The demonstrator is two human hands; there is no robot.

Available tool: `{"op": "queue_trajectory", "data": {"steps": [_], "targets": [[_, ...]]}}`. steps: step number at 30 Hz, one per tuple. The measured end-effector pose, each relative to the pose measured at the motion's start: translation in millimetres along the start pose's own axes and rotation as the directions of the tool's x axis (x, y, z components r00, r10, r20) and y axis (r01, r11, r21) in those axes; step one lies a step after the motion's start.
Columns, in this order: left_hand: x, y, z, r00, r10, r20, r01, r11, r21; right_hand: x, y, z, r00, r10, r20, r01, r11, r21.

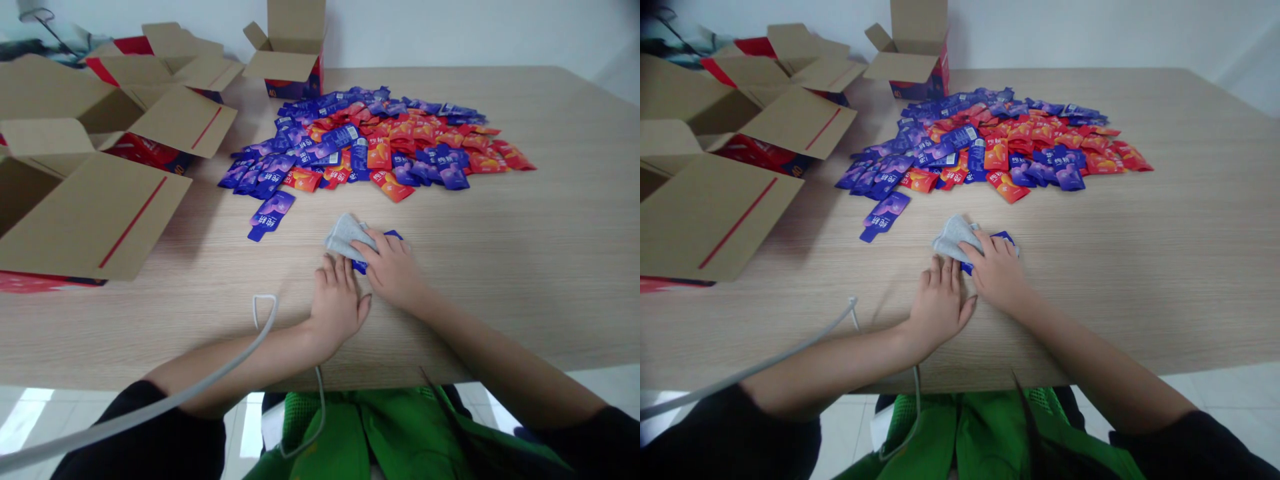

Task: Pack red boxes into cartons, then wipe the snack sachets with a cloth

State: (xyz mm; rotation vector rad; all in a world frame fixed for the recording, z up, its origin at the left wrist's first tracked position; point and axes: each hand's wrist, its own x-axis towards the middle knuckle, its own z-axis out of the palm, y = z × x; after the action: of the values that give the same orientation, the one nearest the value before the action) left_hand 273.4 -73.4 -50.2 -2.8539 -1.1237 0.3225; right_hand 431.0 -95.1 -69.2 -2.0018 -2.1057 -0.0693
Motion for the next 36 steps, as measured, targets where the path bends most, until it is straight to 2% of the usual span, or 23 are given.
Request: {"op": "queue_trajectory", "data": {"steps": [7,11,17,19,21,23,25,27,29,33,36], "targets": [[0,1,2.0,1.0,-0.01,0.002,0.01,0.999,-0.035,-18,20,0,0.97,0.243,-0.029,-0.244,0.967,-0.076],[0,1,0.9,1.0,-0.012,0.011,0.012,1.0,-0.029,-28,36,0,0.945,0.323,-0.046,-0.326,0.94,-0.101],[-2,0,0.1,0.999,-0.04,0.008,0.04,0.998,-0.039,-31,42,1,0.934,0.352,-0.06,-0.357,0.927,-0.119],[-3,-1,1.2,0.998,-0.045,-0.041,0.043,0.998,-0.049,-29,40,2,0.933,0.351,-0.076,-0.358,0.925,-0.124],[-2,-1,2.8,0.995,0.023,-0.099,-0.03,0.997,-0.067,-24,36,2,0.937,0.34,-0.082,-0.349,0.928,-0.129],[1,-2,4.2,0.987,0.102,-0.122,-0.113,0.99,-0.089,-13,28,4,0.946,0.318,-0.065,-0.324,0.938,-0.123],[6,-4,4.7,0.991,0.088,-0.102,-0.099,0.99,-0.103,4,17,7,0.957,0.287,-0.038,-0.289,0.952,-0.1],[13,-10,3.5,0.997,-0.033,-0.065,0.027,0.995,-0.094,27,3,11,0.971,0.237,-0.019,-0.238,0.969,-0.06],[22,-20,1.2,0.983,-0.181,-0.023,0.18,0.982,-0.063,55,-12,16,0.986,0.167,-0.01,-0.167,0.986,-0.006],[41,-51,-3.0,0.905,-0.422,0.049,0.423,0.905,-0.031,114,-42,28,0.998,0.054,-0.009,-0.053,0.994,0.094],[54,-77,-2.4,0.867,-0.493,0.068,0.496,0.868,-0.028,147,-54,36,0.999,0.044,-0.025,-0.04,0.988,0.15]]}}
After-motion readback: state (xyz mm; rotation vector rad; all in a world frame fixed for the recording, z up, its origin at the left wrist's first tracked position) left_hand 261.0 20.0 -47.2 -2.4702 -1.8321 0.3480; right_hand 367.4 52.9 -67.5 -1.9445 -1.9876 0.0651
